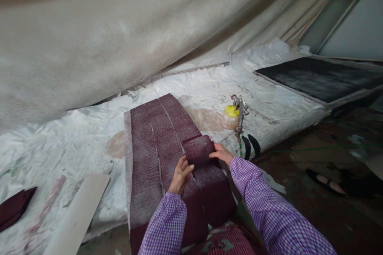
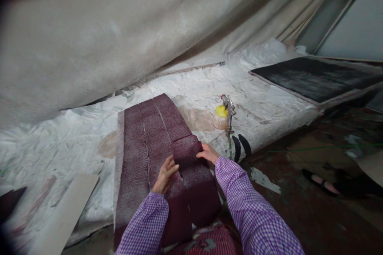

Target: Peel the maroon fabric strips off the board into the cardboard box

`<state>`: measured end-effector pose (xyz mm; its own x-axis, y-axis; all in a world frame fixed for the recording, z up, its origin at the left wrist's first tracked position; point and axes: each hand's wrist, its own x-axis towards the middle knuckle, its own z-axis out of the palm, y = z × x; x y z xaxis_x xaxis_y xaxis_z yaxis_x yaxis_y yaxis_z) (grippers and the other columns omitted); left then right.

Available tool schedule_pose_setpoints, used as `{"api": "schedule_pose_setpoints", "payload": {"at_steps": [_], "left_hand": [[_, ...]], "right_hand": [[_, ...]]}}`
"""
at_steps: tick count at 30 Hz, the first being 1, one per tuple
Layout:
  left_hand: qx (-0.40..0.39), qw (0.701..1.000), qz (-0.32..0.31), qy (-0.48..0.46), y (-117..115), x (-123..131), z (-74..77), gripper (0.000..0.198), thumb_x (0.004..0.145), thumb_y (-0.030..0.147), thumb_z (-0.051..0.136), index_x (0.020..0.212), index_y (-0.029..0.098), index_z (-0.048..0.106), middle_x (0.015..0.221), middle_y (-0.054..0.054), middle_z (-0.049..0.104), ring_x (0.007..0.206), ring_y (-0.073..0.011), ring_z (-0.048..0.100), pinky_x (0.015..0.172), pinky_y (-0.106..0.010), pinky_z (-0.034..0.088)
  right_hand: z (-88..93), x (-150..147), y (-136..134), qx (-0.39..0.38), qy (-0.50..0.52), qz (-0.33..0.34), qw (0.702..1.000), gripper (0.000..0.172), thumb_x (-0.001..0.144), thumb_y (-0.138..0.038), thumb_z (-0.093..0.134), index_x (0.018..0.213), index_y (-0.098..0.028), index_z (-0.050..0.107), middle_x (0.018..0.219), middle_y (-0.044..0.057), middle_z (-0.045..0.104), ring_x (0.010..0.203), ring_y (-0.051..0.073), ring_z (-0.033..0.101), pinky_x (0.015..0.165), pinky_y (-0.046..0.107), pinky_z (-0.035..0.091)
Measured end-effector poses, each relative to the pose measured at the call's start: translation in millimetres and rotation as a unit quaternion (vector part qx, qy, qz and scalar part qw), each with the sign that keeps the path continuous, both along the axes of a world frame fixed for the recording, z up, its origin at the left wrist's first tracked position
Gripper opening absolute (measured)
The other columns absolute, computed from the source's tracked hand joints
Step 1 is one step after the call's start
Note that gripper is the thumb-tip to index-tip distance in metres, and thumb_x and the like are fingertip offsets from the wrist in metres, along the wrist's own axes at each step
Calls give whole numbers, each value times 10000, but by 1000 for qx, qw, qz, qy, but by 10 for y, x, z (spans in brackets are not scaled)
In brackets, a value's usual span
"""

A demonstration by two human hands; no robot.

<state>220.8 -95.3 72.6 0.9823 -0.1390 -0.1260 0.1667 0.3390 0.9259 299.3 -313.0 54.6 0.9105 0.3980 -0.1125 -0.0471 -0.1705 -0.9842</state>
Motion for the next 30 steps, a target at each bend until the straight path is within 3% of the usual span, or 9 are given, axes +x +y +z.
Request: {"api": "schedule_pose_setpoints", "payload": {"at_steps": [4, 7, 13, 18, 22, 26, 30], "left_hand": [[16, 999, 27, 15, -71, 61, -222, 468, 674, 241, 711, 1093, 152, 523, 1114, -132, 637, 1042, -237, 595, 965, -394, 414], [41, 997, 60, 7, -173, 76, -285, 425, 633, 188, 708, 1026, 142, 554, 1050, -107, 658, 1003, -224, 599, 947, -366, 415], [59, 993, 100, -18, -285, -107, -120, 385, 657, 213, 682, 1014, 146, 554, 1004, -76, 663, 940, -196, 600, 897, -319, 426], [38, 995, 88, -26, -277, -245, 51, 438, 669, 251, 699, 1067, 166, 538, 1093, -73, 639, 1023, -203, 578, 936, -311, 416], [16, 998, 54, -19, -294, -308, 98, 486, 705, 250, 682, 1156, 185, 512, 1202, -84, 596, 1143, -224, 521, 994, -333, 387], [1, 996, 92, -5, -365, -250, 3, 425, 717, 242, 666, 1113, 183, 523, 1160, -79, 615, 1102, -216, 547, 973, -331, 403], [-33, 990, 135, 10, -398, -150, -112, 379, 689, 224, 662, 1049, 191, 547, 1059, -42, 645, 1000, -182, 587, 911, -302, 434]], "right_hand": [[40, 6, 25, 6, -1, -15, 1000, 202, 676, -235, 644, 851, -142, 609, 808, 19, 641, 775, 170, 579, 739, 322, 440], [128, -65, 40, 9, -7, -27, 1000, 201, 640, -205, 617, 832, -145, 613, 784, 13, 640, 763, 176, 567, 703, 298, 424], [490, -395, 43, 22, -24, -41, 999, 188, 610, -188, 561, 789, -147, 602, 737, -5, 614, 736, 177, 539, 667, 268, 395], [710, -500, 20, 30, -32, -45, 998, 197, 612, -197, 568, 801, -154, 605, 762, -11, 607, 749, 172, 523, 696, 270, 395], [613, -359, 29, 33, -14, -53, 998, 185, 594, -180, 561, 772, -148, 603, 727, -14, 601, 708, 163, 516, 658, 265, 387], [469, -243, -24, 59, 2, -32, 998, 242, 589, -197, 593, 828, -156, 614, 767, -9, 619, 758, 176, 540, 707, 283, 411], [341, -307, -212, 98, 23, 16, 995, 489, 702, -499, 557, 1063, -171, 592, 893, 44, 641, 839, 202, 584, 797, 334, 448]]}}
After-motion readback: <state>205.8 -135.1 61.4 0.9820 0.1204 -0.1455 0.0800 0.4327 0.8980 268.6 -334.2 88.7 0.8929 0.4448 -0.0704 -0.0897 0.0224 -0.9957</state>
